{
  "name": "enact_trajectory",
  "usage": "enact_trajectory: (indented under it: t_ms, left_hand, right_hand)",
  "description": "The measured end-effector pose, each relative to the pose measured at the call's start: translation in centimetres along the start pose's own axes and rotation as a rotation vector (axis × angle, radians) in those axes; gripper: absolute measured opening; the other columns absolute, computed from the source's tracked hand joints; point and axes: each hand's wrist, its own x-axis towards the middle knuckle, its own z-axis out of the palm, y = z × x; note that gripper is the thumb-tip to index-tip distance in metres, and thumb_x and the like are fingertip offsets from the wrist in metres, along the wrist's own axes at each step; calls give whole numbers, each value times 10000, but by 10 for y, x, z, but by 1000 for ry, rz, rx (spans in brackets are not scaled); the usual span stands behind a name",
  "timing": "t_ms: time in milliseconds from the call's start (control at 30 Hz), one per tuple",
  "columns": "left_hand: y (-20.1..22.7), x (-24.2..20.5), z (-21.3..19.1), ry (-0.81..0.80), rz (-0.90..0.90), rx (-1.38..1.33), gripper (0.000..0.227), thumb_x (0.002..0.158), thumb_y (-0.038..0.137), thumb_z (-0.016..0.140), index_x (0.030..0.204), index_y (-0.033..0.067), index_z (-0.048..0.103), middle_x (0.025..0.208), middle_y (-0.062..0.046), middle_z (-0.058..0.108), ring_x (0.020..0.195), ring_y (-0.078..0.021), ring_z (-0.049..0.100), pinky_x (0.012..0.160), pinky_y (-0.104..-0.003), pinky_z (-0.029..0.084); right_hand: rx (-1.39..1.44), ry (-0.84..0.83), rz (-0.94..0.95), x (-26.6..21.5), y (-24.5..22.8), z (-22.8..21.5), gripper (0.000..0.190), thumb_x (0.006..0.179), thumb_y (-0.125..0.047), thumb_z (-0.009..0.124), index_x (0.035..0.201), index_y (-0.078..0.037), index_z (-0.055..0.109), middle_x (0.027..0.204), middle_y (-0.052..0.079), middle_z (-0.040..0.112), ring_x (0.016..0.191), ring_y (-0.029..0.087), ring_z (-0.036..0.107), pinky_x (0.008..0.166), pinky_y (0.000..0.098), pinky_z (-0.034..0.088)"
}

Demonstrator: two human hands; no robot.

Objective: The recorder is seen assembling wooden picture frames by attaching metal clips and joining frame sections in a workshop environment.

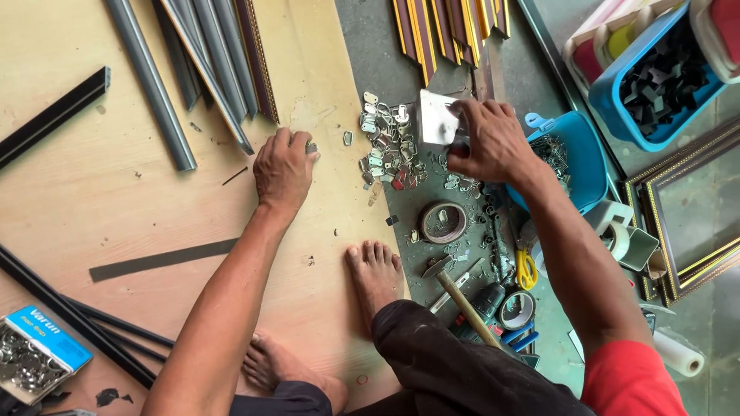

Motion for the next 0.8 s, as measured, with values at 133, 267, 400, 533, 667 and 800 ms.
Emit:
enact_trajectory:
  t_ms: [133,267,400,533,667,800]
  left_hand:
    - [2,4,16,22,21,-19,379,887,249,827,1187,108,643,1112,-84,569,1046,-263,589,911,-426,492]
    - [7,16,58,63,90,2,681,934,524,703,1445,127,494,1408,-186,459,1331,-359,448,1119,-523,359]
    - [23,12,56,-15,135,31,919,959,716,549,1598,112,281,1612,-259,246,1513,-411,222,1246,-550,170]
    - [21,8,45,-120,170,-46,1075,946,766,511,1657,67,108,1712,-253,70,1600,-399,42,1305,-523,21]
    - [20,6,37,-179,180,-107,1133,906,771,529,1651,46,80,1715,-244,42,1602,-386,14,1311,-514,-3]
    - [25,9,39,-168,196,-104,1144,901,791,540,1651,54,88,1711,-242,37,1595,-382,-1,1301,-527,-10]
  right_hand:
    - [421,-55,93,20,2,-27,782,748,-428,685,1395,-78,417,1001,172,640,1029,324,608,956,476,477]
    - [718,2,46,81,6,-34,480,889,-414,600,1222,-78,519,889,106,631,845,231,596,785,417,499]
    - [946,83,-30,156,-9,-36,367,1090,-357,490,959,-84,697,703,30,622,564,104,568,602,322,511]
    - [976,20,129,214,-22,-18,646,1051,-460,525,546,-56,532,453,64,452,425,168,481,519,335,444]
    - [1124,39,179,231,-13,9,462,1021,-432,584,722,-80,566,619,35,527,586,142,577,616,322,512]
    - [1289,86,166,202,1,0,260,964,-335,635,1032,-87,673,865,11,709,781,114,741,761,300,647]
